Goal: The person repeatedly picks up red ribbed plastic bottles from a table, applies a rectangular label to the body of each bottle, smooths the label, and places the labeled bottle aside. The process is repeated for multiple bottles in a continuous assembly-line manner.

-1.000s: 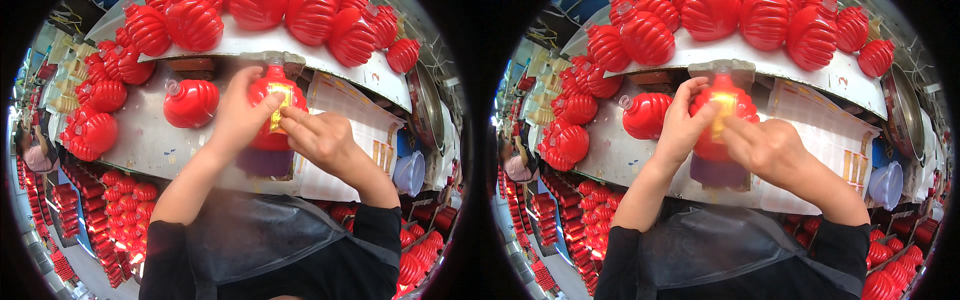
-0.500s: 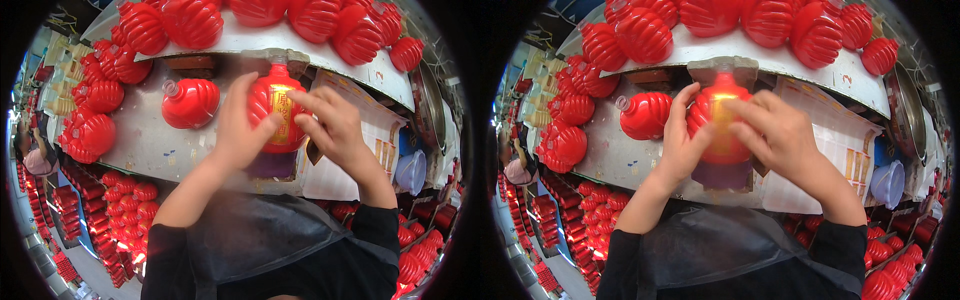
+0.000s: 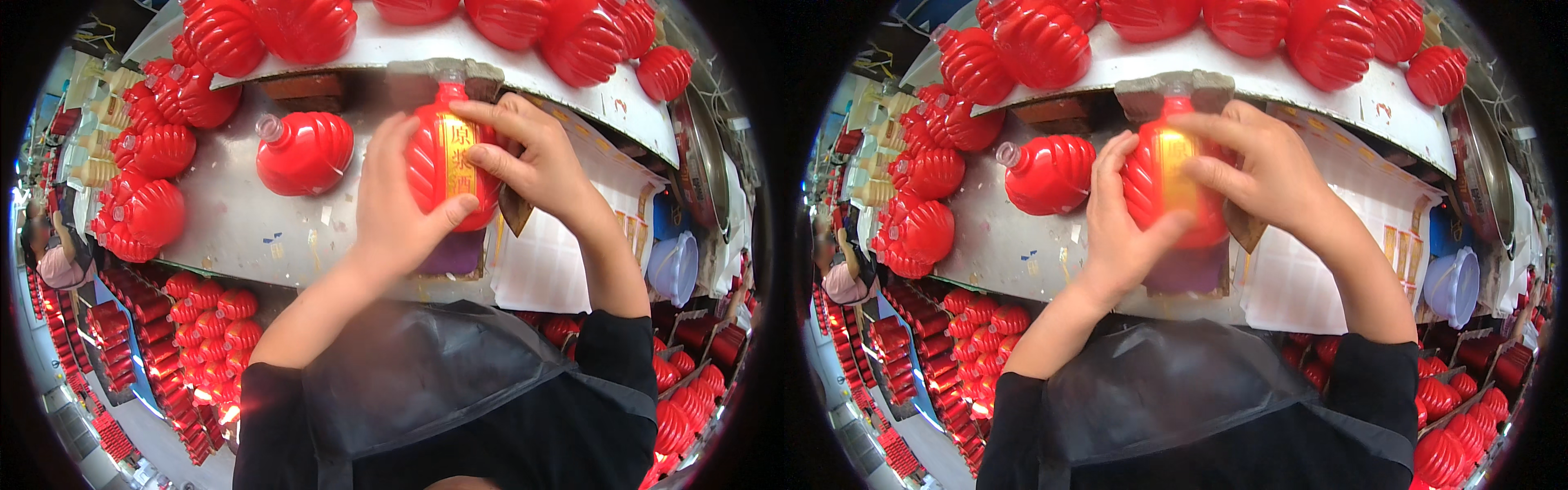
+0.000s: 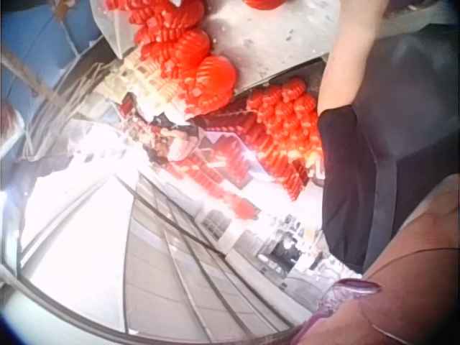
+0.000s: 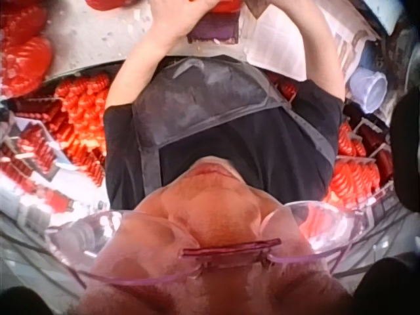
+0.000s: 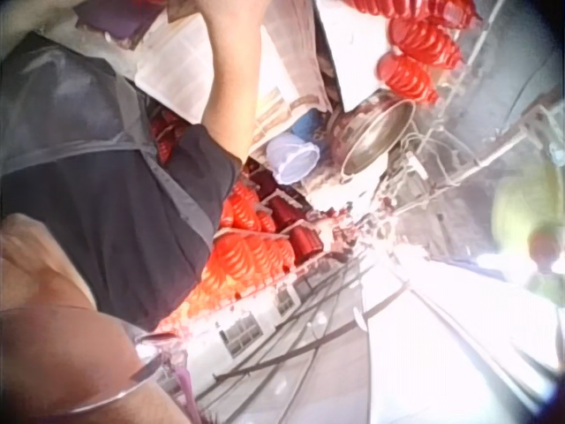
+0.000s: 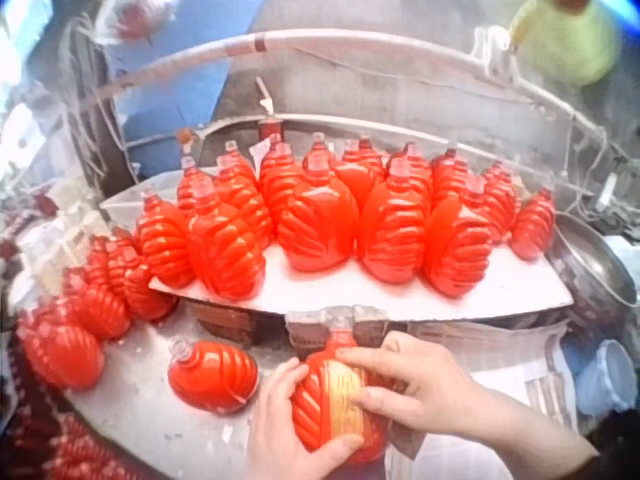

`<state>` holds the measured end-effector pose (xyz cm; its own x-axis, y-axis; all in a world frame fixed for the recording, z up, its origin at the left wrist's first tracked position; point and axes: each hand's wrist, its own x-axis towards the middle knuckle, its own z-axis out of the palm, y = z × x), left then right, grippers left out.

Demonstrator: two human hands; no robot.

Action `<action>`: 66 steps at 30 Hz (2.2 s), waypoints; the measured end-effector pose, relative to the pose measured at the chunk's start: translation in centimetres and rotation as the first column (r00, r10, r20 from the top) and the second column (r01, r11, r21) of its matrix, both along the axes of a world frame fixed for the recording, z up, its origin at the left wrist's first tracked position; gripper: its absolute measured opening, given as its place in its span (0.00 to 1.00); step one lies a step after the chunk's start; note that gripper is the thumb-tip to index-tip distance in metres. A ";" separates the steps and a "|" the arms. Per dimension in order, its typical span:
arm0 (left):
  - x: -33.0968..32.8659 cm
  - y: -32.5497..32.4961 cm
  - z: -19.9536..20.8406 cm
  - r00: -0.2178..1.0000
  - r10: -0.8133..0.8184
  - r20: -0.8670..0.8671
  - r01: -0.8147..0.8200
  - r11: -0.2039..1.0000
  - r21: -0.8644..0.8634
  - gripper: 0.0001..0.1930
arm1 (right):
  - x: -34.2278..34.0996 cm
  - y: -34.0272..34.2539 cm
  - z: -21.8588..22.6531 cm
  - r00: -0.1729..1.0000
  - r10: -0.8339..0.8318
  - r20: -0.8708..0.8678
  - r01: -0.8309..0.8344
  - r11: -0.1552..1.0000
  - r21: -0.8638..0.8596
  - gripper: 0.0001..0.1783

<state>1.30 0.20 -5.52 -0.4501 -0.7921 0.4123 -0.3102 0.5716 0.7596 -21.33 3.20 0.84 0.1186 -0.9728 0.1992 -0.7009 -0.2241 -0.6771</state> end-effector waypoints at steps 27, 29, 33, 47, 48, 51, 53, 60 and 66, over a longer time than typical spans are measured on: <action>-0.2 -1.4 0.0 0.990 -0.001 -0.139 0.034 0.971 0.237 0.34 | 2.9 3.9 -1.3 0.957 -0.287 0.037 0.286 0.958 0.033 0.40; -0.4 -1.3 -0.1 0.972 0.042 -0.233 0.032 0.952 0.304 0.34 | 3.0 3.9 -1.4 0.955 -0.293 0.032 0.292 0.956 0.040 0.40; -0.2 -1.4 0.0 0.986 -0.027 -0.162 0.062 0.974 0.218 0.30 | 3.2 4.0 -1.7 0.956 -0.286 0.060 0.288 0.958 -0.019 0.40; 0.1 -1.5 0.1 0.928 -0.044 -0.369 0.219 0.869 0.445 0.32 | 1.3 3.7 -2.1 0.923 -0.254 0.289 0.208 0.961 0.179 0.33; 0.1 -1.4 0.1 0.938 -0.059 -0.341 0.217 0.868 0.446 0.34 | 1.3 3.7 -2.2 0.925 -0.262 0.276 0.215 0.958 0.188 0.34; -0.3 -1.2 0.1 0.934 -0.004 -0.359 0.172 0.882 0.439 0.39 | 1.7 3.7 -2.4 0.948 -0.235 0.212 0.219 0.971 0.096 0.36; -0.4 -1.1 0.1 0.945 0.009 -0.326 0.138 0.895 0.425 0.39 | 1.9 3.6 -2.5 0.959 -0.227 0.172 0.225 0.974 0.034 0.38; -0.6 -1.0 0.1 0.940 0.021 -0.340 0.139 0.887 0.440 0.41 | 2.2 3.4 -2.3 0.959 -0.248 0.137 0.248 0.969 0.015 0.41; -0.7 -1.0 0.1 0.948 0.033 -0.318 0.117 0.890 0.441 0.41 | 2.2 3.3 -2.3 0.959 -0.251 0.128 0.253 0.968 0.008 0.41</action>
<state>0.64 -0.83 -5.37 -0.3971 -0.9071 0.1395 -0.0012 0.1525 0.9883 -19.13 6.52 -1.45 -0.1569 -0.9661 0.2052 -0.6441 -0.0574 -0.7628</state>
